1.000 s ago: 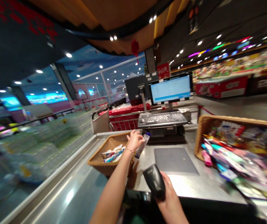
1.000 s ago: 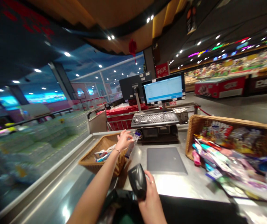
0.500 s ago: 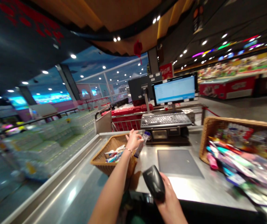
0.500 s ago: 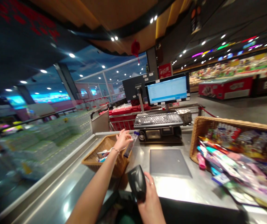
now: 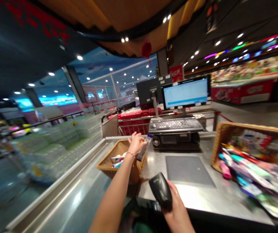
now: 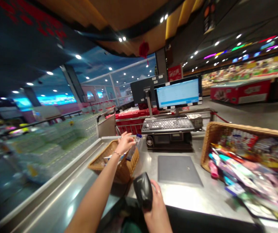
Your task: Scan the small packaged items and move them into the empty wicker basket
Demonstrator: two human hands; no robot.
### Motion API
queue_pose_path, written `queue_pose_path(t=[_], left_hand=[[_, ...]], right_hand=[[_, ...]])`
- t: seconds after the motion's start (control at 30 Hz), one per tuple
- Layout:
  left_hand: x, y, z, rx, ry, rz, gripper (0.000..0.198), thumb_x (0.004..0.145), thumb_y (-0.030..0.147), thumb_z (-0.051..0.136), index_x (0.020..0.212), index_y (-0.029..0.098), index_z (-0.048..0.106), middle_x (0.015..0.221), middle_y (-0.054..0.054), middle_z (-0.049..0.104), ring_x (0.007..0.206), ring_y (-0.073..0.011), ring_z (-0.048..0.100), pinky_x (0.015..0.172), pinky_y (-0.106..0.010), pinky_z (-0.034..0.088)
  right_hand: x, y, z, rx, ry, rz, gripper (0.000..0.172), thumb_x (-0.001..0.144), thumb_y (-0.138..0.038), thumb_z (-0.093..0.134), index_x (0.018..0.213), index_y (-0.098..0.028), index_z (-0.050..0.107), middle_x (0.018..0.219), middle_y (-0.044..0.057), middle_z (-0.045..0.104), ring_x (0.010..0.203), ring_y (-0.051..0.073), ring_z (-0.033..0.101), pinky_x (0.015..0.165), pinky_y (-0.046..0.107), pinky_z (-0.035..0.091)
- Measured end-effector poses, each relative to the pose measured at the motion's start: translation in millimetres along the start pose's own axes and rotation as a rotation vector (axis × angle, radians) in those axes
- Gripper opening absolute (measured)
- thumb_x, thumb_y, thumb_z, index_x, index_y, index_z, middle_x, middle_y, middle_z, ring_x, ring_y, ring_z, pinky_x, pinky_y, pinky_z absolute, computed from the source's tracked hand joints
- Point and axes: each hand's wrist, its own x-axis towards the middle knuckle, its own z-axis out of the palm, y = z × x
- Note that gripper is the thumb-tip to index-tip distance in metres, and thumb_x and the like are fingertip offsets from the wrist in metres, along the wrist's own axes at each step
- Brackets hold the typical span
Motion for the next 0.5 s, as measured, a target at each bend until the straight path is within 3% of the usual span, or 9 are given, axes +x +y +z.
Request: queue_pose_path(t=[0.5], left_hand=[[-4.6,-15.4,-10.5,-0.013,0.045,-0.027,0.008,0.078,0.024,0.064,0.079,0.023,0.072,0.146,-0.007,0.047,0.143,-0.0287,0.021,0.109,-0.07,0.011]], right_hand=[[-0.8,-5.2,10.6,0.022,-0.049,0.024,0.05,0.075,-0.008,0.046,0.122,-0.018,0.058,0.132,0.013,0.054,0.127,0.026,0.052,0.105,0.039,0.045]])
